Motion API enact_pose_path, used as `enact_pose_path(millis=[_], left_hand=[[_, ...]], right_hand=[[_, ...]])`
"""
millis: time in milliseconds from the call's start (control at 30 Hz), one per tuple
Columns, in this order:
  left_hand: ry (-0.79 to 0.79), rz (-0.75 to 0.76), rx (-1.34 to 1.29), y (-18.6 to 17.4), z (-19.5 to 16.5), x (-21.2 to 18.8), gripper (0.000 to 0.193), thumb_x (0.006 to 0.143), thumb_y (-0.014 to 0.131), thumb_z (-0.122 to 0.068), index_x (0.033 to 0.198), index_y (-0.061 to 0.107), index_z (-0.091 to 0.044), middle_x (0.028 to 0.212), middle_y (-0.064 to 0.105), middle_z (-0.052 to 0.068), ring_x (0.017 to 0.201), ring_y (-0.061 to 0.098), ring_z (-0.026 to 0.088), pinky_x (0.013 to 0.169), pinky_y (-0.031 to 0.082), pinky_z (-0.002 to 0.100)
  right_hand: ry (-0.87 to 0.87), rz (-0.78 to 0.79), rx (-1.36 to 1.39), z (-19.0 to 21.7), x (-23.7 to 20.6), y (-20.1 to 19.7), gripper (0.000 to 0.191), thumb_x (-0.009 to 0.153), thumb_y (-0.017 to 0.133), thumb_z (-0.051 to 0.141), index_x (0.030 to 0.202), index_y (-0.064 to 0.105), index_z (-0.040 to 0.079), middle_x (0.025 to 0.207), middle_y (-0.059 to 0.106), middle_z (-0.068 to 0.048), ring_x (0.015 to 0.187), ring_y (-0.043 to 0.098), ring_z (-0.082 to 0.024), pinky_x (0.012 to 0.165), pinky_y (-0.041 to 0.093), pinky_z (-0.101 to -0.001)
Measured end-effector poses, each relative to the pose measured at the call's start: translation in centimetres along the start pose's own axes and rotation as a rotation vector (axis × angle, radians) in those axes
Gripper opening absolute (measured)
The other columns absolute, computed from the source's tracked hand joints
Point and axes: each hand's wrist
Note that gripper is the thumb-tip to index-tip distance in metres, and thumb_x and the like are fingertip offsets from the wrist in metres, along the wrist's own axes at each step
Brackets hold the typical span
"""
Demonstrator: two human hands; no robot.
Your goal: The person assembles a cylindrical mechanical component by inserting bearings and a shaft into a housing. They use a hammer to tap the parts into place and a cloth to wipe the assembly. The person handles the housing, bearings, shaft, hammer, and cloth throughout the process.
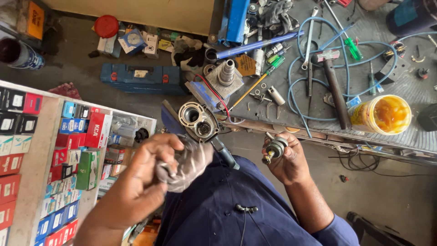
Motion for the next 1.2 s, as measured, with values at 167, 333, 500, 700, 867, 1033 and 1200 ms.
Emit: enact_pose_path(millis=[167, 333, 500, 700, 867, 1033, 1200], left_hand=[[0.195, -0.289, 1.006, 0.0, 1.1, -0.2, 0.032, 0.084, 0.069, 0.003, 0.114, 0.066, -0.006, 0.116, 0.064, 0.012, 0.107, 0.064, 0.028, 0.094, 0.050, 0.035], [0.127, -0.540, 1.291, 0.5, 1.5, 0.5, 0.005, 0.099, 0.072, -0.008, 0.100, 0.066, -0.008, 0.094, 0.068, 0.006, 0.087, 0.064, 0.028, 0.078, 0.048, 0.041], [0.368, -0.708, 1.496, 1.2, 1.2, 1.2, 0.022, 0.099, 0.066, -0.027, 0.091, 0.058, -0.008, 0.087, 0.066, 0.009, 0.084, 0.063, 0.034, 0.079, 0.047, 0.049], [0.108, -0.564, 0.968, 3.9, 2.7, 2.4, 0.026, 0.097, 0.073, -0.031, 0.100, 0.062, -0.007, 0.083, 0.069, 0.008, 0.078, 0.068, 0.027, 0.067, 0.052, 0.041], [0.325, -0.228, 0.991, 4.5, 2.6, 2.9, 0.031, 0.092, 0.072, -0.013, 0.118, 0.061, -0.003, 0.099, 0.069, 0.011, 0.086, 0.066, 0.028, 0.076, 0.054, 0.039], [0.617, 0.105, 1.594, 1.8, -0.4, 3.8, 0.040, 0.080, 0.066, -0.015, 0.121, 0.066, -0.009, 0.111, 0.074, 0.001, 0.093, 0.061, 0.019, 0.079, 0.042, 0.038], [0.795, 0.470, 1.835, 2.5, -1.7, 8.3, 0.016, 0.084, 0.064, -0.022, 0.095, 0.074, -0.017, 0.092, 0.066, -0.002, 0.097, 0.059, 0.017, 0.086, 0.037, 0.034]], right_hand=[[0.014, 0.015, -0.002, 0.0, 0.8, 0.5, 0.037, 0.092, 0.083, 0.014, 0.124, 0.068, 0.006, 0.118, 0.071, -0.023, 0.104, 0.074, -0.033, 0.086, 0.062, -0.0403], [0.025, 0.029, -0.001, -0.4, 1.0, 1.0, 0.036, 0.091, 0.085, 0.013, 0.122, 0.069, 0.006, 0.118, 0.071, -0.022, 0.103, 0.074, -0.033, 0.087, 0.061, -0.0397], [0.027, 0.018, -0.027, -0.6, 0.6, 1.3, 0.036, 0.091, 0.085, 0.013, 0.122, 0.070, 0.006, 0.118, 0.071, -0.022, 0.104, 0.075, -0.034, 0.090, 0.061, -0.0404], [-0.059, 0.012, -0.021, -1.0, -0.5, 2.0, 0.036, 0.092, 0.083, 0.014, 0.123, 0.068, 0.005, 0.118, 0.071, -0.024, 0.103, 0.074, -0.034, 0.085, 0.062, -0.0415], [-0.185, -0.051, 0.001, -1.5, -2.2, 2.4, 0.036, 0.093, 0.082, 0.014, 0.124, 0.067, 0.004, 0.119, 0.070, -0.023, 0.105, 0.074, -0.034, 0.087, 0.061, -0.0415], [-0.266, -0.121, -0.022, -2.2, -3.7, 3.3, 0.036, 0.094, 0.082, 0.014, 0.124, 0.066, 0.003, 0.121, 0.070, -0.022, 0.107, 0.073, -0.033, 0.091, 0.061, -0.0416], [-0.344, -0.149, -0.026, -3.3, -4.6, 5.1, 0.037, 0.094, 0.082, 0.014, 0.125, 0.067, 0.003, 0.122, 0.070, -0.023, 0.107, 0.073, -0.034, 0.090, 0.061, -0.0414]])
Point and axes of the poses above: each hand's wrist, its own x-axis towards the middle knuckle, its own y-axis out of the palm, z = x × y
